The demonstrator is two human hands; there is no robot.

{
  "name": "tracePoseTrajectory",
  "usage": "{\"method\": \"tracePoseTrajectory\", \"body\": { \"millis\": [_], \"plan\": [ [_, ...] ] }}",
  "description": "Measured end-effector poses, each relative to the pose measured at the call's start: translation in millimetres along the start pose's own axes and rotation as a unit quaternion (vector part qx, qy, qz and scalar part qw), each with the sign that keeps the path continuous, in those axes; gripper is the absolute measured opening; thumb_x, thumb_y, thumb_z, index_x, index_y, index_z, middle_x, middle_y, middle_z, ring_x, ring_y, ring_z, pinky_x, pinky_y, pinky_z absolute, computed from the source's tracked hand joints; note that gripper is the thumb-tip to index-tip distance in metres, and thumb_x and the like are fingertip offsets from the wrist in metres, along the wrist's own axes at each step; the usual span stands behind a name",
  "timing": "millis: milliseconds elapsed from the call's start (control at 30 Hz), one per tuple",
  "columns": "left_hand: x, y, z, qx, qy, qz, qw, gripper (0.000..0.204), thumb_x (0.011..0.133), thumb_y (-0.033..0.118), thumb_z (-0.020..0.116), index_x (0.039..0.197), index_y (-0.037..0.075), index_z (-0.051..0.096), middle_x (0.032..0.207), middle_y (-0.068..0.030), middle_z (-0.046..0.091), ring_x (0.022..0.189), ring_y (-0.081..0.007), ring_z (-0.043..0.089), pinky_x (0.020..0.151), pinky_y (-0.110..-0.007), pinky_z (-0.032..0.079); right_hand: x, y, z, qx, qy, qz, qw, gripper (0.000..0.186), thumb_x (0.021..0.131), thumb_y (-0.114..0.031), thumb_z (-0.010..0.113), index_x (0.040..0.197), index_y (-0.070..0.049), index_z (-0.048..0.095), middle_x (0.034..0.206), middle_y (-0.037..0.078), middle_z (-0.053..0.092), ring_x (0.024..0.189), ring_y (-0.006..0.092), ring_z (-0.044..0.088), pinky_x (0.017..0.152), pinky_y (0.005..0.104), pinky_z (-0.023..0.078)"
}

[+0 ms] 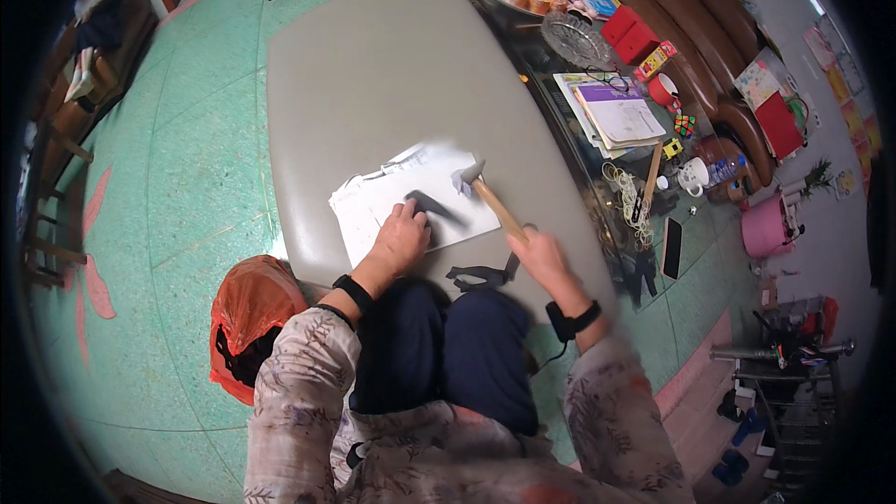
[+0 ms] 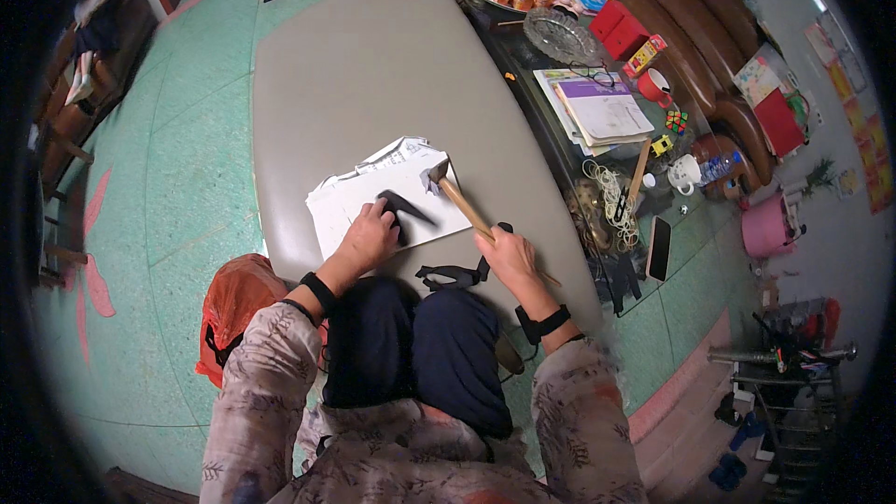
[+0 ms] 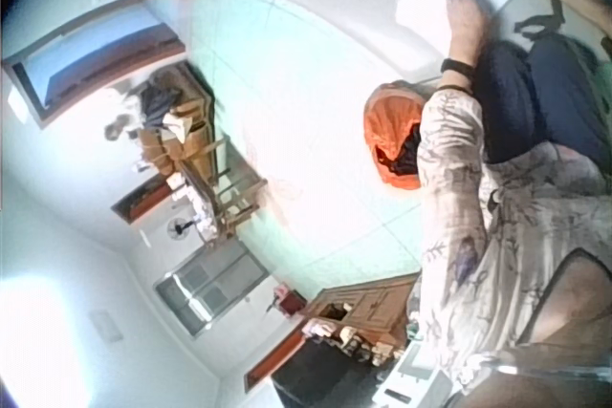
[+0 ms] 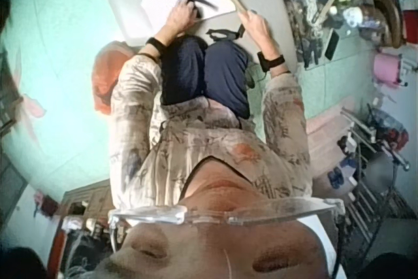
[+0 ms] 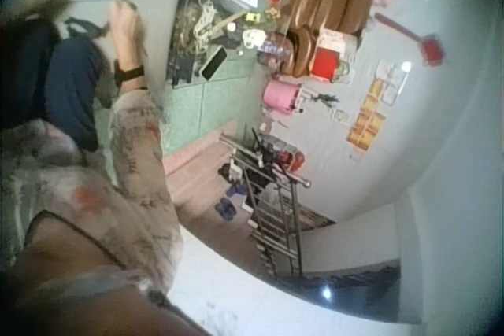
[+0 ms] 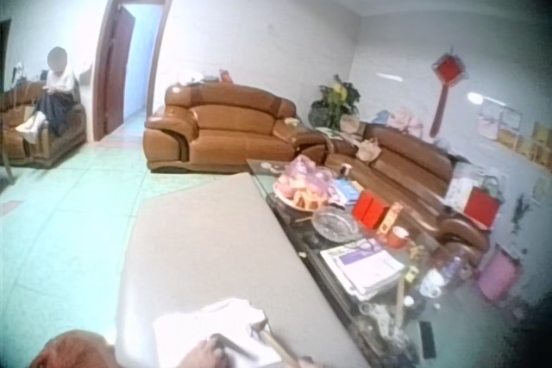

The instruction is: The person sits on the floor and uses a hammer to tap a small metal piece on a dark shoe sole. They repeatedly adjust the shoe and the metal piece, then hammer it again on a white paper placed on a low table.

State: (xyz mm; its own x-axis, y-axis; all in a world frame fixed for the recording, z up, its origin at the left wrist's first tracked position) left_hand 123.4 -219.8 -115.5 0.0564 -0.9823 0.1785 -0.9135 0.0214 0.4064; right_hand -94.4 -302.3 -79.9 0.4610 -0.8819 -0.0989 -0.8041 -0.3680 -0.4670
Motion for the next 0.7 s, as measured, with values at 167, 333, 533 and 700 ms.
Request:
{"method": "tracePoseTrajectory", "body": {
  "millis": [167, 333, 533, 700],
  "plan": [
    [3.7, -2.0, -28.4, 0.028, 0.052, 0.043, 0.997, 0.016, 0.077, 0.017, 0.062, 0.087, 0.006, 0.063, 0.101, -0.014, 0.056, 0.092, -0.0313, 0.052, 0.081, -0.04, 0.043, -5.8, -6.6, -2.6, -0.005, -0.011, -0.009, 1.0, 0.04, 0.083, -0.041, 0.056, 0.075, -0.002, 0.056, 0.068, 0.022, 0.059, 0.069, 0.0418, 0.058, 0.062, 0.0479, 0.046],
    [-5.1, -14.1, -18.8, -0.015, 0.037, 0.009, 0.999, 0.014, 0.079, 0.013, 0.058, 0.091, 0.007, 0.064, 0.087, -0.0106, 0.057, 0.085, -0.0281, 0.052, 0.078, -0.036, 0.045, -8.1, -42.7, -11.8, 0.046, 0.032, -0.034, 0.998, 0.037, 0.082, -0.036, 0.059, 0.074, -0.001, 0.056, 0.064, 0.022, 0.058, 0.064, 0.0412, 0.058, 0.059, 0.0482, 0.046],
    [-7.1, -11.8, -21.6, -0.061, 0.087, 0.008, 0.994, 0.016, 0.078, 0.007, 0.057, 0.093, 0.002, 0.061, 0.089, -0.012, 0.059, 0.086, -0.0305, 0.051, 0.079, -0.037, 0.044, -9.6, -25.8, 25.2, -0.096, -0.032, -0.061, 0.993, 0.033, 0.082, -0.035, 0.06, 0.08, -0.002, 0.059, 0.068, 0.021, 0.06, 0.066, 0.0408, 0.059, 0.057, 0.0473, 0.047],
    [-12.0, -18.3, -20.1, -0.111, 0.044, -0.019, 0.993, 0.028, 0.073, 0.0, 0.057, 0.101, 0.0, 0.056, 0.101, -0.0144, 0.058, 0.095, -0.0327, 0.051, 0.086, -0.039, 0.044, -23.4, -35.9, 19.4, -0.049, -0.006, -0.09, 0.995, 0.032, 0.081, -0.033, 0.061, 0.077, -0.001, 0.058, 0.064, 0.023, 0.059, 0.064, 0.0413, 0.059, 0.058, 0.0492, 0.047]
  ]
}}
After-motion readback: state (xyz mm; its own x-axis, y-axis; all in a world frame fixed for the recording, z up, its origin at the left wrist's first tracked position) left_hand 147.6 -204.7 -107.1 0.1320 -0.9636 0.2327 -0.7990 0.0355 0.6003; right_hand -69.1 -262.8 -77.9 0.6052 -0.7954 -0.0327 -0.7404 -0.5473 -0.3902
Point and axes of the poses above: each hand's wrist, its own x-axis towards the middle knuckle, its own z-axis out of the palm, y = z × x, the point moved 8 cm from there along x, towards the middle knuckle
